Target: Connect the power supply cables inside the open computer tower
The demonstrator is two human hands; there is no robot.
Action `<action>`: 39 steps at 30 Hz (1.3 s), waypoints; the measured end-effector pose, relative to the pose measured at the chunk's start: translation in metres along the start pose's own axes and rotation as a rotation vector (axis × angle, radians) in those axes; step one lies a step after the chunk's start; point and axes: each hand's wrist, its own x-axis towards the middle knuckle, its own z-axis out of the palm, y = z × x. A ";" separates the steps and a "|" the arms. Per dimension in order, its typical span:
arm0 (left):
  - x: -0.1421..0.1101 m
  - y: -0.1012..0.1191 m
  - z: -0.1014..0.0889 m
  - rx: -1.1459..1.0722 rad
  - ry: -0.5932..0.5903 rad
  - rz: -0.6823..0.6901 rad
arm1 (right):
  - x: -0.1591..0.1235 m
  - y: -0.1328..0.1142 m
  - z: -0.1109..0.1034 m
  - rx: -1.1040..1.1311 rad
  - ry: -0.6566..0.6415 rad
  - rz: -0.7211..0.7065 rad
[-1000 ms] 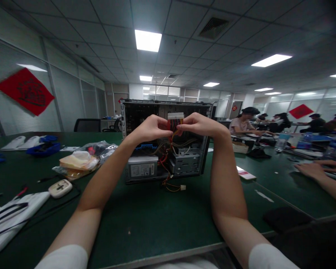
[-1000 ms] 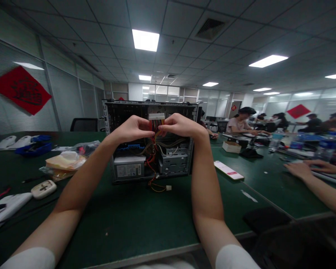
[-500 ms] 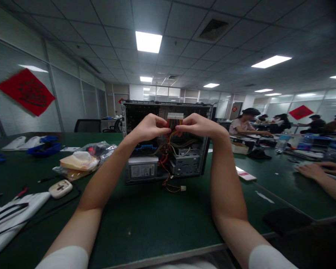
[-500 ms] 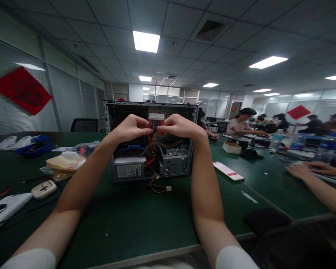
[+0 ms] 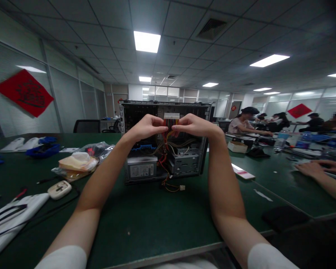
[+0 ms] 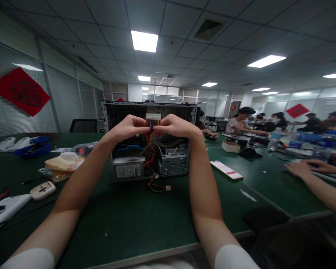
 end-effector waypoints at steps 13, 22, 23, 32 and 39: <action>0.002 -0.012 -0.008 -0.086 0.044 -0.017 | 0.023 0.015 0.019 0.172 -0.052 -0.059; 0.004 -0.010 -0.007 0.004 0.143 0.004 | 0.021 0.011 0.017 0.011 -0.007 -0.049; 0.004 -0.010 -0.007 -0.004 0.133 0.003 | 0.022 0.012 0.017 0.026 -0.013 -0.056; 0.003 -0.007 -0.005 -0.010 0.060 0.053 | 0.023 0.027 0.015 0.093 -0.046 -0.063; 0.001 -0.010 -0.004 -0.005 0.024 0.018 | 0.018 0.022 0.014 0.128 -0.045 -0.035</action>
